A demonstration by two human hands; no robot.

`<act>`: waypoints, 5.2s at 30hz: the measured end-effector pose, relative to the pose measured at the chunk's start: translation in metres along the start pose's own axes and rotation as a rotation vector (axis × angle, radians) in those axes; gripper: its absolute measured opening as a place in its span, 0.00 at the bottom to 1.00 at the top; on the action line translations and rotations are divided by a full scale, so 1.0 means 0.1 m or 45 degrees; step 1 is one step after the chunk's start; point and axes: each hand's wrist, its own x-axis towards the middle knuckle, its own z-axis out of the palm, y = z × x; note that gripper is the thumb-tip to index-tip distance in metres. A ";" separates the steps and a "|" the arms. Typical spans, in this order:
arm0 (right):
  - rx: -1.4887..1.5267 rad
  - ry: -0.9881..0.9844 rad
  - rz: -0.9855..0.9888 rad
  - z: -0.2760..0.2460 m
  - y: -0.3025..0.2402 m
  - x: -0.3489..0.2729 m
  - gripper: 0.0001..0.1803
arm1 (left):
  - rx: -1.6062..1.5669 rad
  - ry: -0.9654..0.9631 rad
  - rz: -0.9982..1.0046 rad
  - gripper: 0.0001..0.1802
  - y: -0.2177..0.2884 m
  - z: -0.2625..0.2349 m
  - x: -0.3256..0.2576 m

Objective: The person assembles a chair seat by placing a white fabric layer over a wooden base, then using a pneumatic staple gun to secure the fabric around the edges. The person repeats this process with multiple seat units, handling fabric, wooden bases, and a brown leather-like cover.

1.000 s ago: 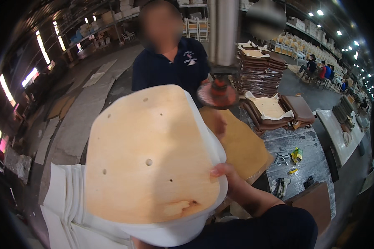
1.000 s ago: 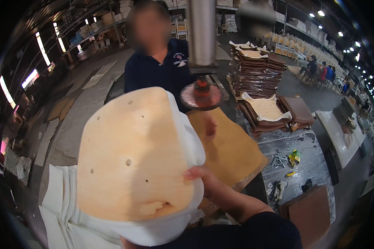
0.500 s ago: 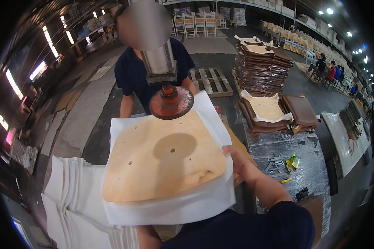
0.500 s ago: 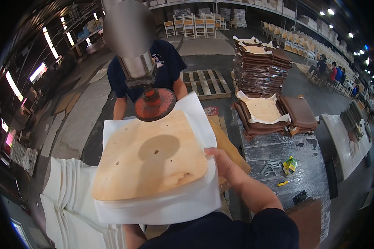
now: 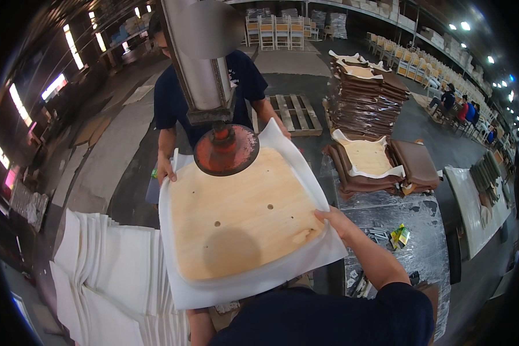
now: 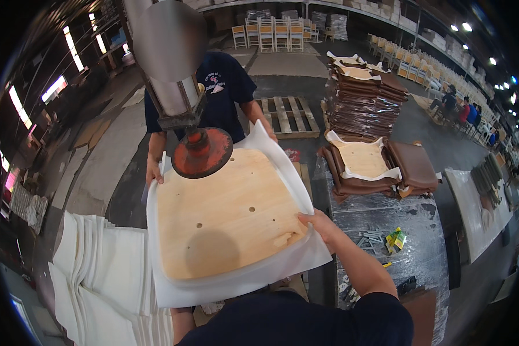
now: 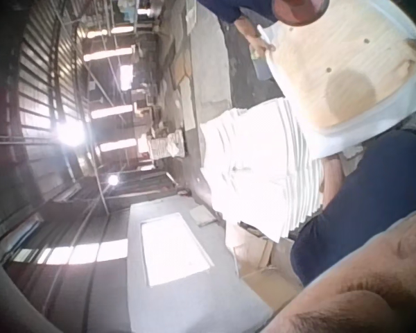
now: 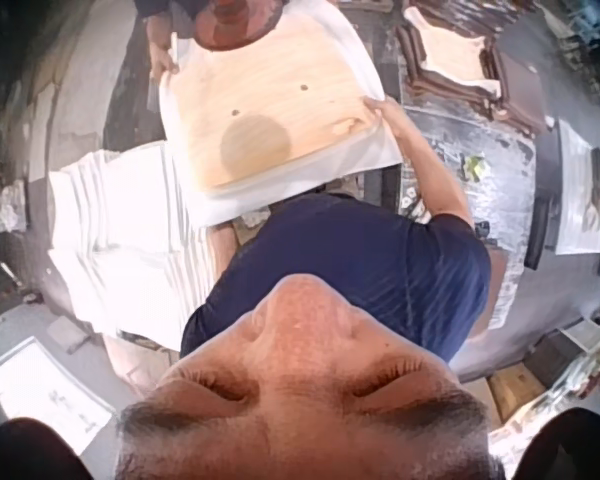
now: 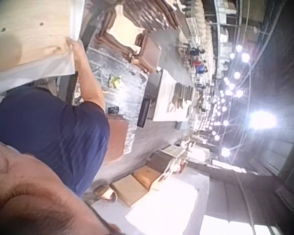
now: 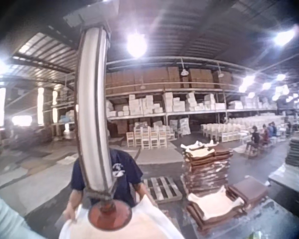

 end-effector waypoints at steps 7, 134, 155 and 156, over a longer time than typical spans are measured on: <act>-0.504 0.087 -0.240 -0.03 0.15 0.26 0.36 | 0.294 0.196 -0.019 0.41 0.06 -0.30 0.30; -1.489 1.281 -0.389 0.23 0.92 0.46 0.15 | 2.493 0.738 0.548 0.13 -0.06 -0.53 1.39; -1.553 0.935 -0.166 0.02 0.80 0.53 0.23 | 2.251 0.712 -0.022 0.32 0.40 -0.91 1.42; -1.576 0.932 -0.154 -0.01 0.80 0.51 0.23 | 2.398 0.708 0.054 0.31 0.28 -0.86 1.39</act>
